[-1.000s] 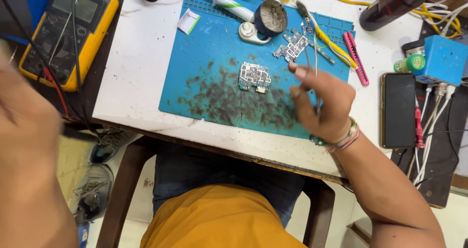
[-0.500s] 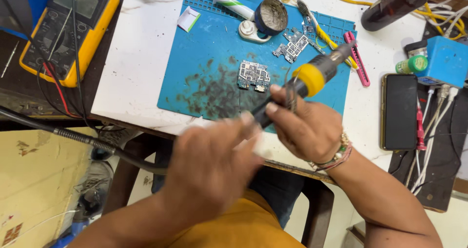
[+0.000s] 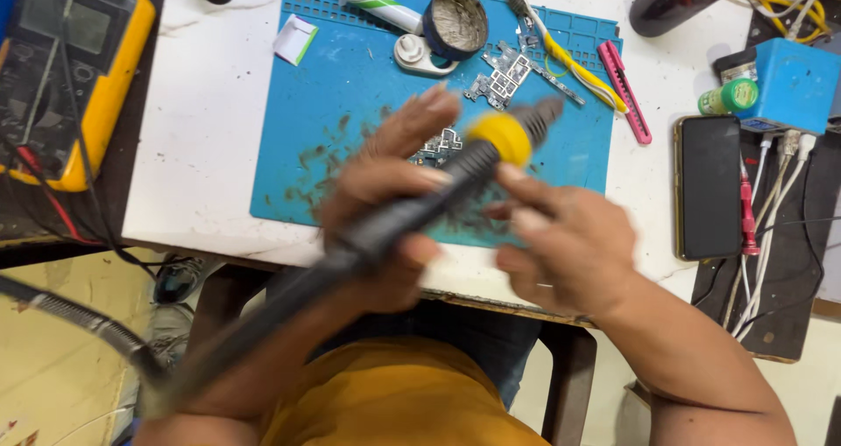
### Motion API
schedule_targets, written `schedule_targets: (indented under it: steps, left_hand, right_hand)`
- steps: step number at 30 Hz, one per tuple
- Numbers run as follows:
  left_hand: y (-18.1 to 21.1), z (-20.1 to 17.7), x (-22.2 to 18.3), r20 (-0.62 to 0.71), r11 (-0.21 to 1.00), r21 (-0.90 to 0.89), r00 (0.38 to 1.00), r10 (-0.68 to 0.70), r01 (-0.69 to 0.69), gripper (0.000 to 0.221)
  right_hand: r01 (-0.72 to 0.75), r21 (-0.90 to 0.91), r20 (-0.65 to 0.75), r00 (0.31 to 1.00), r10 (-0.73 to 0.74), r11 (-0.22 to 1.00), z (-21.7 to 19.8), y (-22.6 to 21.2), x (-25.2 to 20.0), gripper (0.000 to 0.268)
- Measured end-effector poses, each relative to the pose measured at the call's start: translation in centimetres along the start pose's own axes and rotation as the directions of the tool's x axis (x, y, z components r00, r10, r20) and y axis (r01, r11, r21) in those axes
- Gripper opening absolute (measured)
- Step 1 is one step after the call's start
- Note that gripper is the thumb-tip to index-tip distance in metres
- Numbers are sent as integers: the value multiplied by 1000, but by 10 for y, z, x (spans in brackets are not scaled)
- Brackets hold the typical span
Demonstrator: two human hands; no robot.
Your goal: The person uses a hot air rework station and tweezers to remove or replace components on a mobile phone circuit board, occasionally applying flux from a small container.
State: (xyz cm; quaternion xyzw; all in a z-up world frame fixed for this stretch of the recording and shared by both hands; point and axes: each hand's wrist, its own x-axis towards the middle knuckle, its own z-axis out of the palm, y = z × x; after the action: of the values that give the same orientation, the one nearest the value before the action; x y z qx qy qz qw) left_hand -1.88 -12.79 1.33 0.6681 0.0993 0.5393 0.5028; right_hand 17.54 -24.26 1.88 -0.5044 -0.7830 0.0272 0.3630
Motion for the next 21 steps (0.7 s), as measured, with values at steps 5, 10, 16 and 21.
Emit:
schedule_targets:
  steps: [5,10,16,21]
  left_hand:
    - [-10,-49,62,121,990,-137,992,39,-22,21]
    - [-52,-52,113,216,996,-9,972,87,-87,28]
    - [-73,-44,117,381,974,-137,917,-118,182,27]
    - [-70,-41,107,290,932,-279,945,-149,232,26]
  right_hand:
    - [-208,463,-337,857,389,861,10,22,-8,41]
    - [-434,652,-155,727,669,622,18,45,7,39]
    - [-546,595,-57,704,708,590,23,54,-1,43]
    - [-565,606,31,720,694,559,22,53,4,36]
